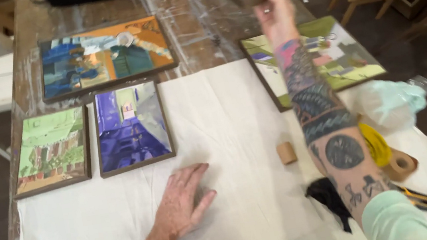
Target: Lining the interior of a wooden frame with adhesive paper tape
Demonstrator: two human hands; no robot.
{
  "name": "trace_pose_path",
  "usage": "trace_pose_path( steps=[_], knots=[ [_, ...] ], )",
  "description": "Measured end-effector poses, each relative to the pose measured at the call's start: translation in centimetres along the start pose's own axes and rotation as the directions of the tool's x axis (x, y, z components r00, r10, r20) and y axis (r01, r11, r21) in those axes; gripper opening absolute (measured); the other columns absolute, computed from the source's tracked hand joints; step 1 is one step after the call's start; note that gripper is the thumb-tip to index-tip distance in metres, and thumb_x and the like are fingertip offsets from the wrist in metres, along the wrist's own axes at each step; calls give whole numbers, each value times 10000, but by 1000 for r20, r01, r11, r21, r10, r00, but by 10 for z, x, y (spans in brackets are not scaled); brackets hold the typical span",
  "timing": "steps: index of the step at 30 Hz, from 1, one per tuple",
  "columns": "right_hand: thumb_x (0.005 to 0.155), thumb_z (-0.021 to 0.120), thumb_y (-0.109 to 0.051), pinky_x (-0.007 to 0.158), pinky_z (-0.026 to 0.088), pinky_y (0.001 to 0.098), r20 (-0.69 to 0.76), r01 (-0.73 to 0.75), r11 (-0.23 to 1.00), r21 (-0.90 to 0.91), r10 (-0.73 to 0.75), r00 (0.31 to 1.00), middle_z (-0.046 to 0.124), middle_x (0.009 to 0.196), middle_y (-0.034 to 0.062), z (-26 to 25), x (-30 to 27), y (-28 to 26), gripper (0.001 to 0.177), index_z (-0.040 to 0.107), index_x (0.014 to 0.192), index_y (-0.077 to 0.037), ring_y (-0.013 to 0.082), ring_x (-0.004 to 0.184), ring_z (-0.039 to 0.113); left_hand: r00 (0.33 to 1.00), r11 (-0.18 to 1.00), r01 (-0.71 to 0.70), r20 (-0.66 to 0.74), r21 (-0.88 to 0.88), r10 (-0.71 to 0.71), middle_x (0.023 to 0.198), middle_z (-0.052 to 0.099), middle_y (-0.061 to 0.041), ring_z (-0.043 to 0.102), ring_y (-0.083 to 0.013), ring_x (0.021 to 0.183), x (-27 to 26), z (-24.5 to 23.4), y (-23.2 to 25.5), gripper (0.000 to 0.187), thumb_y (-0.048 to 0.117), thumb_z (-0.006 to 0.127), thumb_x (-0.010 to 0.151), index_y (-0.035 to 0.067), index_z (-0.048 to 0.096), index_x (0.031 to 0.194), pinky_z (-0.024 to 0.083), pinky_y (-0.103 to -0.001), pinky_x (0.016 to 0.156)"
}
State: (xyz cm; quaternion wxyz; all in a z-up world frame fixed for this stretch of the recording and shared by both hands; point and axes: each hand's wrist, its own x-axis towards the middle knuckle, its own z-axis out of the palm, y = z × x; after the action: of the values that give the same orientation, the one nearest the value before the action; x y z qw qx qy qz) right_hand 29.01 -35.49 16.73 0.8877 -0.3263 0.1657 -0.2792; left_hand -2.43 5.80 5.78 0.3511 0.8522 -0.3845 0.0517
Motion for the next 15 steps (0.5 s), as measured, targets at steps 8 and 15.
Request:
trace_pose_path(
  steps=[8,15],
  knots=[
    [826,750,185,512,584,461,-249,48,996,-80,-66,966,634,680,228,-60,168,52,189,649,888,39,219,521,498,997,996,-68,32,50,66,1390,548,-217,524,-385,1238,4,-9,3,783,580,519,967,-32,467,1453,381,-507,1031],
    [839,668,232,754,663,623,-238,-31,999,30,38,971,700,868,336,-66,186,87,175,595,980,158,418,748,698,998,998,-56,-17,14,56,1381,566,-218,547,-382,1208,5,-13,2,783,577,525,964,-33,467,1452,402,-498,996]
  ],
)
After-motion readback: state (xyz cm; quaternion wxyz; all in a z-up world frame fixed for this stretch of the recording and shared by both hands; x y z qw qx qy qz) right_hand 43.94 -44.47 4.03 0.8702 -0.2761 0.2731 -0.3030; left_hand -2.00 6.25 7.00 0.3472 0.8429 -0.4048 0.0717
